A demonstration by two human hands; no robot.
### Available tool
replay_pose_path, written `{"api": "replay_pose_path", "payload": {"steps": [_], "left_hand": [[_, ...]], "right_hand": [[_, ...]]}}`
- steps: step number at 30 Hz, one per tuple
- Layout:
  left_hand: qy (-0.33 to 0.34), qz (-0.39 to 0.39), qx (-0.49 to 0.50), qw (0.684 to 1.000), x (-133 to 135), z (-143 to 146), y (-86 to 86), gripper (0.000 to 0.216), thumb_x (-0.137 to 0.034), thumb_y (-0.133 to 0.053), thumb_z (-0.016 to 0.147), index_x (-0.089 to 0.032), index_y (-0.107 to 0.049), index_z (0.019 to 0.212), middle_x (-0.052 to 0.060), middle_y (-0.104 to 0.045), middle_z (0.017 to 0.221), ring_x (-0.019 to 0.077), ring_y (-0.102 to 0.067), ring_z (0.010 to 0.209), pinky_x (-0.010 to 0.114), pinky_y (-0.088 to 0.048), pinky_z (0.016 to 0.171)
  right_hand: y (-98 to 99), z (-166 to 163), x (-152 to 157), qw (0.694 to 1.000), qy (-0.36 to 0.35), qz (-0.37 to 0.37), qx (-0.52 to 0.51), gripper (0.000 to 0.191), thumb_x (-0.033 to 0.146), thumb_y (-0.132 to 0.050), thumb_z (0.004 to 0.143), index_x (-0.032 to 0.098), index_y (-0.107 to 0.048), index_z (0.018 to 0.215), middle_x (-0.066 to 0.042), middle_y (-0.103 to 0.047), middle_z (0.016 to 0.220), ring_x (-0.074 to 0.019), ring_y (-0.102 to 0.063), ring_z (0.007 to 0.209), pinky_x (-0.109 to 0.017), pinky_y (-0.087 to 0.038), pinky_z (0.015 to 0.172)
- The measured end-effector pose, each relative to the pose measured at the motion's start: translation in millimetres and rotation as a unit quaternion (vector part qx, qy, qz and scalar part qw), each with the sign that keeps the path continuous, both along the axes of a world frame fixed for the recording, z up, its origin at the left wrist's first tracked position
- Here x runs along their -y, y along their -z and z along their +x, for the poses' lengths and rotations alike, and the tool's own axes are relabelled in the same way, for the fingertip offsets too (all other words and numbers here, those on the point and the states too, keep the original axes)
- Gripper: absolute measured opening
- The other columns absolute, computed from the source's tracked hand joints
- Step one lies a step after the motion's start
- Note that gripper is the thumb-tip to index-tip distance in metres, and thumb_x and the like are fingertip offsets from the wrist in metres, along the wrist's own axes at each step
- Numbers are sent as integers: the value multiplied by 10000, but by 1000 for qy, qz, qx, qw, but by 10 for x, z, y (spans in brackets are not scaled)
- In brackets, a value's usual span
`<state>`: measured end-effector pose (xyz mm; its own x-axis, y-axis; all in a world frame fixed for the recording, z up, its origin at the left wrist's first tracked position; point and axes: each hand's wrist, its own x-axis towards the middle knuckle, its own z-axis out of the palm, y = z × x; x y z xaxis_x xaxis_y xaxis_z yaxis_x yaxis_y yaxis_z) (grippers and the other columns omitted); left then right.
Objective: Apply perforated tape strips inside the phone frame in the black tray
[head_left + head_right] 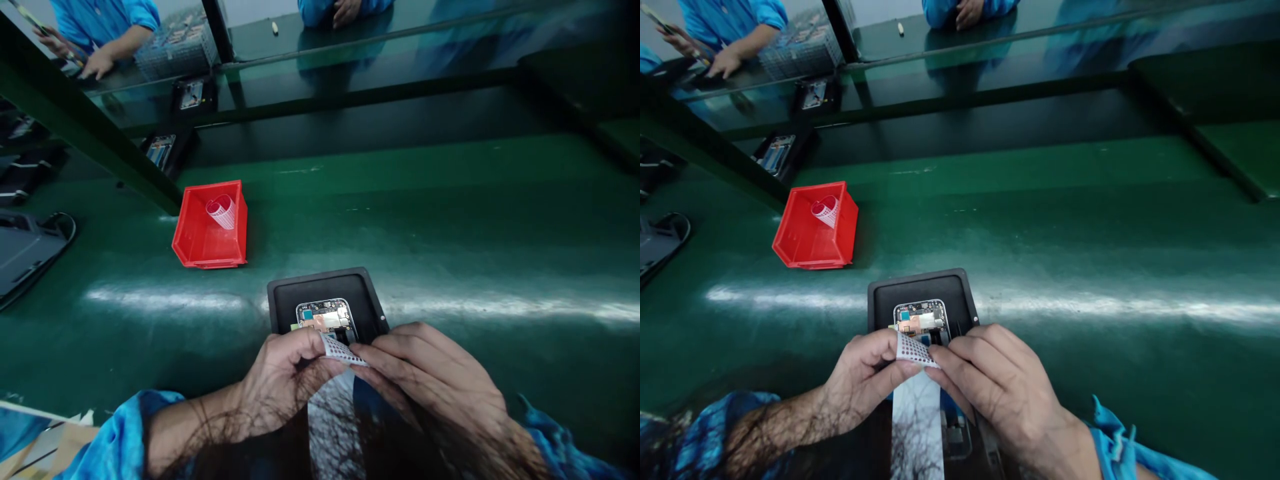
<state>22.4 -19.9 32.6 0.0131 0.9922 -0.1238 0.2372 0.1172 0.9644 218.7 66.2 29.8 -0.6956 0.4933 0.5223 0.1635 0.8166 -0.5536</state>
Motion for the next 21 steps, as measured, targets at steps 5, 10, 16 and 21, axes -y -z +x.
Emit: {"api": "replay_pose_path", "payload": {"steps": [5,10,16,21], "left_hand": [[-69,154,-129,977,-49,-52,-77,279,-224,-759,726,-248,-598,952,-5,-672,866,193,-659,764,272,-529,708],[21,304,-252,918,-82,-102,-125,507,-165,-725,773,-312,-503,1205,-17,-675,1095,179,-654,1010,277,-486,921],[106,303,-274,907,-59,-155,-82,600,-136,-681,825,-303,-370,1310,-39,-687,1090,114,-688,966,210,-460,979],[115,295,-271,909,-63,-182,-107,576,-152,-669,836,-279,-373,1314,-34,-715,1024,106,-709,913,183,-473,949]], "right_hand": [[1,25,20,999,23,-33,-6,410,59,-714,705,176,-633,1089,-39,-682,832,-149,-576,671,-320,-507,556],[-35,-13,6,1000,12,-21,-7,328,74,-697,725,191,-639,1027,-27,-678,802,-146,-582,646,-305,-507,533],[-17,-14,12,998,-10,-58,-16,344,49,-706,712,173,-636,1025,-32,-658,814,-142,-568,679,-303,-507,569],[-9,-14,26,996,-12,-90,-20,346,40,-707,704,188,-639,1009,-24,-645,823,-144,-561,711,-304,-512,595]]}}
